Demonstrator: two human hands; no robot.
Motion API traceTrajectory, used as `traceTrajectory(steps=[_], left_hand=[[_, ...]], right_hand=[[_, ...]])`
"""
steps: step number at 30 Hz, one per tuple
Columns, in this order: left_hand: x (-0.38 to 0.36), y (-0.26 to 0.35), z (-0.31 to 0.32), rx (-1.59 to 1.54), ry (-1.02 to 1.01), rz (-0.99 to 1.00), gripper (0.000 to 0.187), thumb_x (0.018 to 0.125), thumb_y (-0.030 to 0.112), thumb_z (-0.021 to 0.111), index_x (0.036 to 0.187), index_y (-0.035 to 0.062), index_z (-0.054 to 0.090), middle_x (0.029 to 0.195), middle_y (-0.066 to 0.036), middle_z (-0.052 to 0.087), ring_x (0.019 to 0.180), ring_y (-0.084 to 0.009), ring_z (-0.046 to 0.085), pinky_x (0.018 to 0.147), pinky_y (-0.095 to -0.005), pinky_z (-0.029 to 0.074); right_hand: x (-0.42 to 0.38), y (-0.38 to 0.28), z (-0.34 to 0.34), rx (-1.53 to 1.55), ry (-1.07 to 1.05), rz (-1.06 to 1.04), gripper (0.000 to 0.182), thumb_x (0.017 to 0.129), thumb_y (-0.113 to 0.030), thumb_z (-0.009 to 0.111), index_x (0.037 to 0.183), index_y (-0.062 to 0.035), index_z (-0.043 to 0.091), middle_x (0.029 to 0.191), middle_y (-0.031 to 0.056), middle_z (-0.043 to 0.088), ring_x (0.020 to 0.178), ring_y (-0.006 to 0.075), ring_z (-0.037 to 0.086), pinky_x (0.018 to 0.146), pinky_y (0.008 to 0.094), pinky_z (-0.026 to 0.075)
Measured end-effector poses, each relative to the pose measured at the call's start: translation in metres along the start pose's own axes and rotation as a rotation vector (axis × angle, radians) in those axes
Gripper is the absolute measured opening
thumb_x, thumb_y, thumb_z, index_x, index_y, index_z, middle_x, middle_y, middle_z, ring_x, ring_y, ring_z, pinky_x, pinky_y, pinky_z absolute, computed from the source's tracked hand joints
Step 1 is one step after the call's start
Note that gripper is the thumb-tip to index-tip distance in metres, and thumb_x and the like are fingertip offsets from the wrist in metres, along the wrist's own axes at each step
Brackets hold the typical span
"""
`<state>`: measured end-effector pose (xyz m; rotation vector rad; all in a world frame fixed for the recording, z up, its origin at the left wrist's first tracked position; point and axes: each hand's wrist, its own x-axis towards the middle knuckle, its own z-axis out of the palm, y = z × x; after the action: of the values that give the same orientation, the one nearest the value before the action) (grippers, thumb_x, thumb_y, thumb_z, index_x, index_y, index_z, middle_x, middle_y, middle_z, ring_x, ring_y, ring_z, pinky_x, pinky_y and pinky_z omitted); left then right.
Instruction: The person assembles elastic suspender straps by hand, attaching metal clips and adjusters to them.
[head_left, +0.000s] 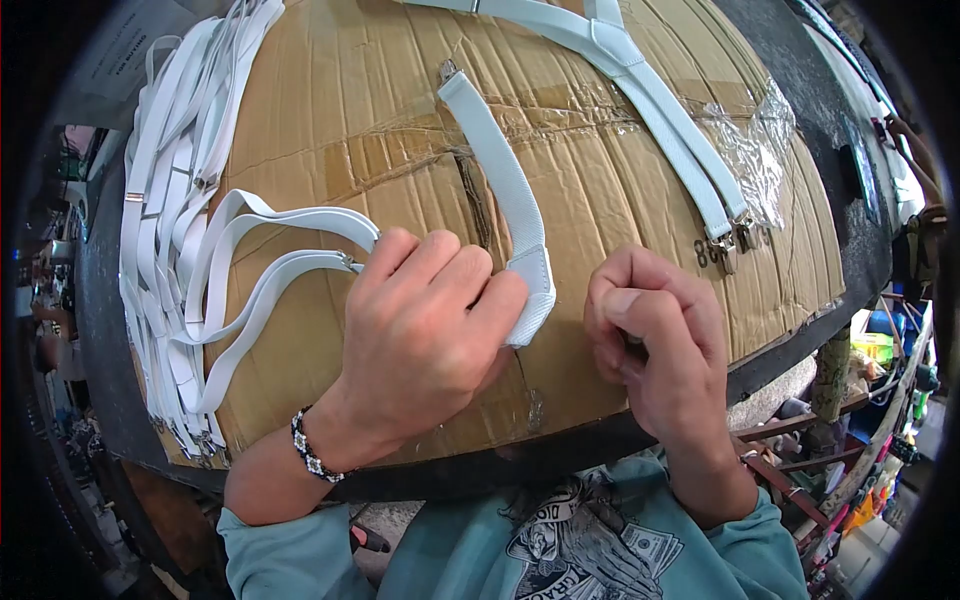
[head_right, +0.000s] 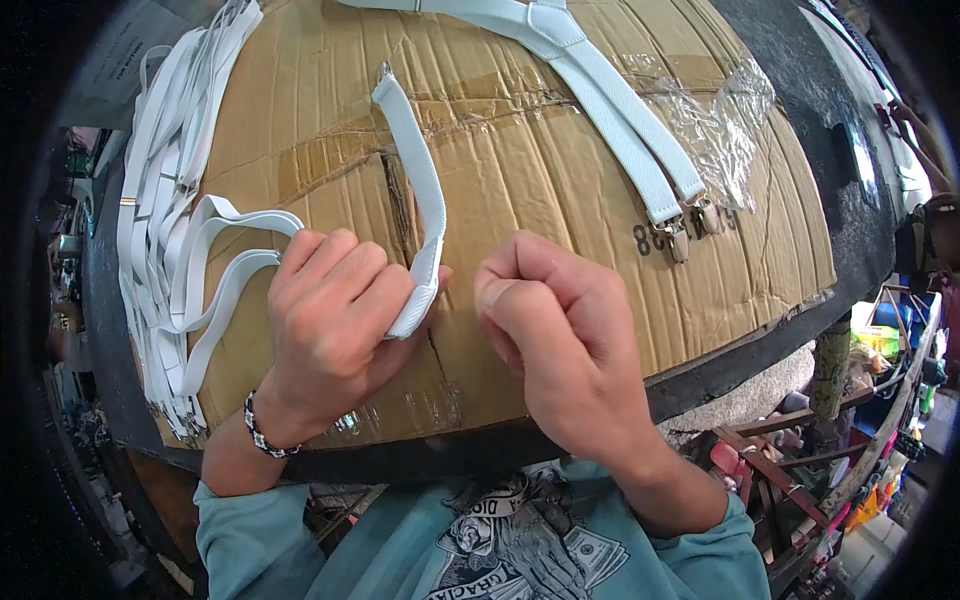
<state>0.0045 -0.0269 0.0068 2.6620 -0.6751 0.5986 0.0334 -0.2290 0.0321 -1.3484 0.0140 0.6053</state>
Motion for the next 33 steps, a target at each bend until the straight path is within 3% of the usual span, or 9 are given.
traceTrajectory(steps=[4, 8, 11, 19, 28, 33], left_hand=[[0.000, -0.001, 0.002, -0.014, 0.018, 0.006, 0.029, 0.080, 0.013, 0.082, 0.070, 0.0062, 0.056, 0.065, -0.005, 0.040, 0.060, -0.0248, 0.043, 0.059, -0.0387, 0.032], [0.000, 0.000, 0.001, -0.026, 0.014, 0.002, 0.026, 0.078, 0.014, 0.081, 0.071, 0.0059, 0.057, 0.066, -0.006, 0.041, 0.060, -0.0253, 0.044, 0.060, -0.0389, 0.032], [-0.002, -0.001, -0.004, -0.030, -0.061, -0.005, 0.019, 0.070, 0.018, 0.074, 0.078, 0.0089, 0.059, 0.072, -0.004, 0.043, 0.069, -0.0234, 0.049, 0.066, -0.0379, 0.036], [-0.001, 0.000, -0.002, 0.009, -0.046, 0.018, 0.018, 0.076, 0.019, 0.071, 0.076, 0.0081, 0.058, 0.070, -0.004, 0.041, 0.067, -0.0228, 0.047, 0.064, -0.0379, 0.036], [-0.005, -0.002, 0.003, 0.046, -0.012, 0.050, 0.016, 0.075, 0.018, 0.067, 0.071, 0.0087, 0.054, 0.068, -0.003, 0.039, 0.064, -0.0218, 0.045, 0.062, -0.0371, 0.036], [-0.003, 0.000, 0.006, 0.172, -0.016, 0.111, 0.017, 0.070, 0.014, 0.066, 0.067, 0.0088, 0.050, 0.066, -0.003, 0.038, 0.063, -0.0208, 0.045, 0.061, -0.0362, 0.037]], right_hand=[[0.001, 0.010, -0.009, 0.038, -0.144, -0.096, 0.021, 0.099, -0.007, 0.057, 0.079, -0.0008, 0.057, 0.070, -0.0052, 0.052, 0.064, 0.0007, 0.041, 0.054, 0.0228, 0.030], [-0.002, 0.003, -0.004, -0.123, -0.100, -0.079, 0.015, 0.099, -0.009, 0.063, 0.086, 0.0004, 0.063, 0.073, -0.0054, 0.057, 0.065, -0.0005, 0.045, 0.055, 0.0199, 0.033], [-0.002, 0.002, 0.005, -0.141, -0.049, -0.068, 0.010, 0.096, -0.008, 0.069, 0.094, 0.0017, 0.067, 0.076, -0.0052, 0.060, 0.066, -0.0015, 0.047, 0.056, 0.0176, 0.035], [-0.002, 0.005, 0.005, -0.118, -0.058, 0.010, 0.017, 0.092, -0.005, 0.075, 0.106, 0.0022, 0.068, 0.088, -0.0034, 0.065, 0.073, -0.0019, 0.052, 0.062, 0.0141, 0.038], [-0.005, 0.001, 0.010, -0.098, -0.031, -0.018, 0.013, 0.095, -0.006, 0.072, 0.103, 0.0037, 0.069, 0.084, -0.0018, 0.066, 0.069, -0.0010, 0.053, 0.058, 0.0172, 0.039], [-0.006, 0.004, 0.009, -0.277, 0.020, -0.011, 0.009, 0.094, -0.006, 0.072, 0.096, 0.0025, 0.069, 0.078, -0.0037, 0.065, 0.066, -0.0012, 0.051, 0.056, 0.0179, 0.037]])
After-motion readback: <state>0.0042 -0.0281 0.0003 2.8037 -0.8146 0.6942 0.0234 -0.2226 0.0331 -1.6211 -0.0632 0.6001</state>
